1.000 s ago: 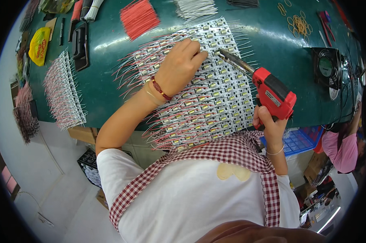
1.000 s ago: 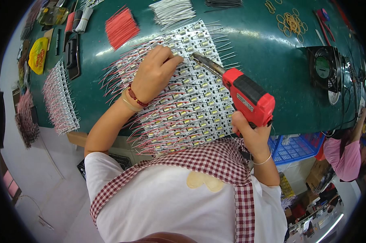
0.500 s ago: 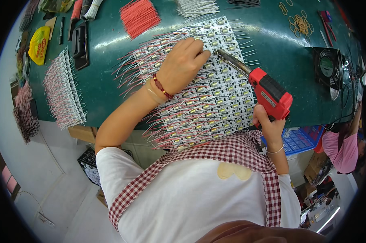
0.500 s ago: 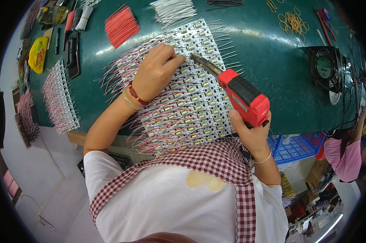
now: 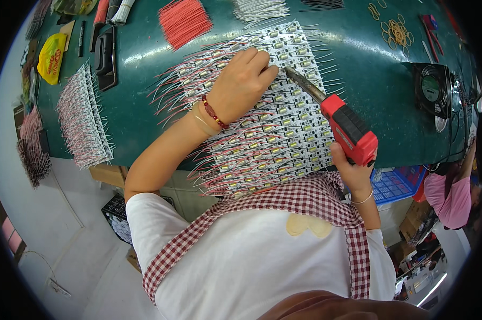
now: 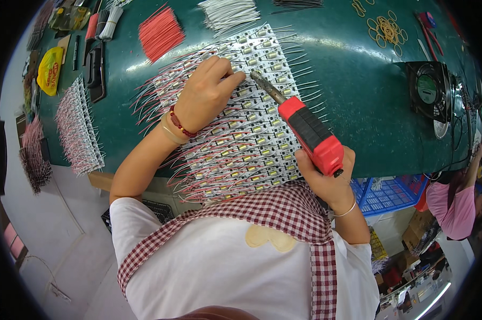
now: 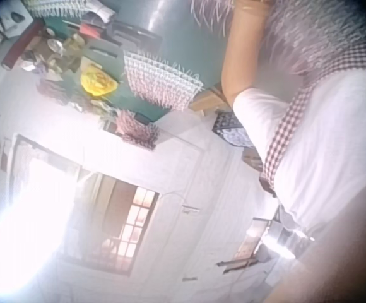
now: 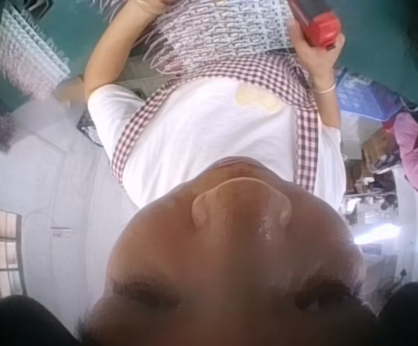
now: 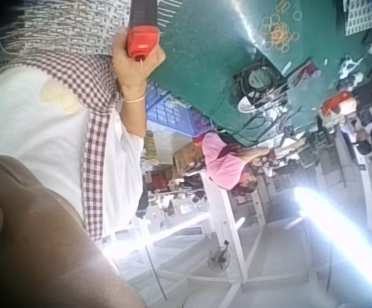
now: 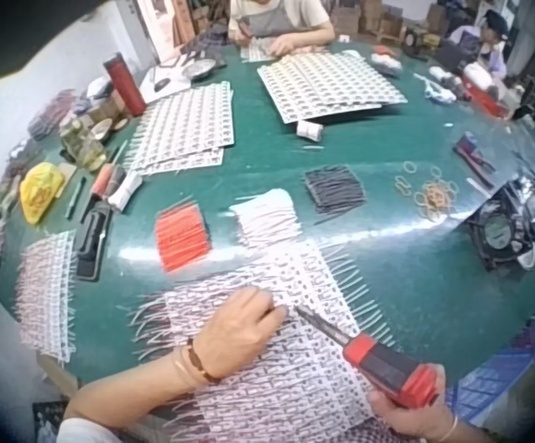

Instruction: The person solders electronic components onto a sheet of circuit boards using a soldering iron while positioning components and wires by hand.

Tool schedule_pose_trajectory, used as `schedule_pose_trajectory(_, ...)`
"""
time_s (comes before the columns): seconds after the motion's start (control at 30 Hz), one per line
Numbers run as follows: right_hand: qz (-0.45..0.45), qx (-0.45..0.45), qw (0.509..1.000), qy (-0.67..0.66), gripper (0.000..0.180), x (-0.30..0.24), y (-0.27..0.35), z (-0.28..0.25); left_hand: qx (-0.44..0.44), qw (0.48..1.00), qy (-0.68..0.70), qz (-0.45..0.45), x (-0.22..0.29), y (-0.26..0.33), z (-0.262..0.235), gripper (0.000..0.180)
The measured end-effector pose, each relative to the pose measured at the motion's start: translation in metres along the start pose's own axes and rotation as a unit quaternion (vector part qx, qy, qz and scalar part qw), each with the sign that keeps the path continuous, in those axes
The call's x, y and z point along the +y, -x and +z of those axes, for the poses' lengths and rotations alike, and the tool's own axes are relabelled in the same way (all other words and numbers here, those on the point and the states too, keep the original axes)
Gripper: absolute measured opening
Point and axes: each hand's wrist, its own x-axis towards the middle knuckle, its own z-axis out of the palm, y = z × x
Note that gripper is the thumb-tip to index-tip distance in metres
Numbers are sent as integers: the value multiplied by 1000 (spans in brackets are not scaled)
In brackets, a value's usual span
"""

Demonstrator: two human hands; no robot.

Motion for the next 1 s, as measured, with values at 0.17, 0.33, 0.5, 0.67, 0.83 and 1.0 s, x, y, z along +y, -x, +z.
schedule_pose_trajectory(0.17,6,-6,1000,11,16,5,5,1,1,1000,-3,2,0,0,1,23)
schedule_pose_trajectory(0.33,21,15,1000,-4,13,15,10,-8,2,1000,0,4,1,-1,0,21)
schedule_pose_trajectory(0.5,46,-2,999,-3,15,15,12,-11,-7,999,-52,15,1,-1,-1,20)
schedule_pose_trajectory(0.67,119,-6,992,-36,21,12,11,-9,5,1000,-27,2,0,0,-1,20)
schedule_pose_trajectory(0.83,108,-12,993,-47,20,9,8,-7,5,1000,3,-22,3,1,2,20)
schedule_pose_trajectory(1.0,96,-15,994,-54,20,11,7,-3,20,1000,7,-22,4,2,4,20)
